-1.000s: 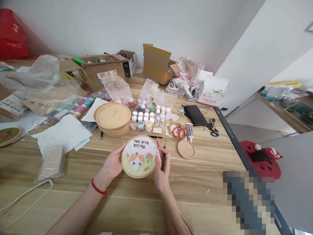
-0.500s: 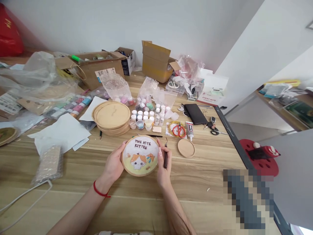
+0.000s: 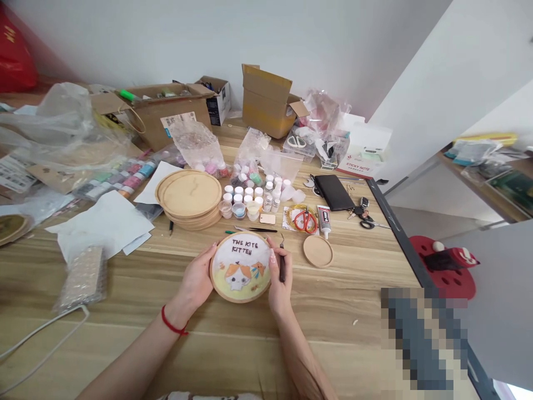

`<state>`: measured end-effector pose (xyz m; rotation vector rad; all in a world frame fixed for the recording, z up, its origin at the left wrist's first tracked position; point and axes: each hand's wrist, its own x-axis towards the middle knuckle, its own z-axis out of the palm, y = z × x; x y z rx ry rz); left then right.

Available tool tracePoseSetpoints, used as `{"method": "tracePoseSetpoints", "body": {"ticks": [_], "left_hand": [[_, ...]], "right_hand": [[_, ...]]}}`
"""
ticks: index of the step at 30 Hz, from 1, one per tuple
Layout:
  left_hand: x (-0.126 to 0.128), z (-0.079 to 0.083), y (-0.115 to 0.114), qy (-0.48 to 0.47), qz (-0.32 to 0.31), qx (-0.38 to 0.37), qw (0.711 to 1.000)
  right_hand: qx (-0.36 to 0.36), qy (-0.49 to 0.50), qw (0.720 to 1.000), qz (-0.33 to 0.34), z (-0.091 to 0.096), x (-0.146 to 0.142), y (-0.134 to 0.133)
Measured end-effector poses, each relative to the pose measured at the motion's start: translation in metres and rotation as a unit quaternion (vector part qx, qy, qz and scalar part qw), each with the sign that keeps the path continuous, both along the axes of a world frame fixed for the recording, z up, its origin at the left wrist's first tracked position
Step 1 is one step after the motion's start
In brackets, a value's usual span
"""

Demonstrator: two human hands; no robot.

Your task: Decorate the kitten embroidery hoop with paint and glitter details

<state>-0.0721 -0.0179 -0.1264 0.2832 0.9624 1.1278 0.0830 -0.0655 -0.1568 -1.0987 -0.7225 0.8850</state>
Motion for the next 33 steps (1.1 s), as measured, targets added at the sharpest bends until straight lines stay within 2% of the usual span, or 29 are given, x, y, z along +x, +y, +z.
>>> {"method": "tracePoseSetpoints", "body": {"ticks": [2, 8, 13, 17, 19, 21, 24, 26, 30, 31, 33], "left_hand": [[0.0, -0.003, -0.001, 0.002, 0.002, -0.02, 1.0], [-0.008, -0.003, 0.003, -0.017, -0.009, -0.019, 1.0], [-0.011, 0.005, 0.009, -0.031, -0.029, -0.093, 0.995], [0.0, 0.01, 0.002, -0.061, -0.082, -0.138, 0.985], [-0.001, 0.011, 0.003, -0.063, -0.097, -0.148, 0.982], [-0.007, 0.011, 0.009, -0.045, -0.077, -0.147, 0.985], [-0.012, 0.011, 0.015, -0.021, -0.005, -0.126, 0.992], [-0.006, 0.012, 0.012, -0.03, 0.021, -0.116, 0.993], [0.012, 0.015, -0.002, -0.082, -0.054, -0.128, 0.987], [0.012, 0.016, -0.003, -0.084, -0.061, -0.123, 0.987], [0.004, 0.018, 0.001, -0.071, -0.043, -0.094, 0.992]], "right_hand": [[-0.007, -0.004, 1.0, 0.005, 0.001, -0.001, -0.001], [-0.006, -0.013, 1.0, 0.002, 0.002, -0.01, -0.002], [-0.002, -0.001, 0.999, 0.05, 0.004, -0.007, -0.003], [-0.015, 0.006, 1.0, -0.026, 0.001, 0.003, 0.001], [-0.025, 0.02, 0.999, -0.04, -0.002, 0.001, 0.003], [-0.026, 0.031, 0.999, -0.009, -0.004, -0.006, 0.002], [-0.012, 0.036, 0.998, 0.046, -0.004, -0.012, 0.002], [-0.006, 0.03, 0.999, 0.033, -0.002, -0.007, 0.004], [-0.009, 0.025, 0.997, -0.067, -0.001, 0.01, 0.009], [-0.011, 0.026, 0.997, -0.074, -0.001, 0.009, 0.009], [-0.013, 0.029, 0.999, -0.044, -0.002, 0.001, 0.007]]}}
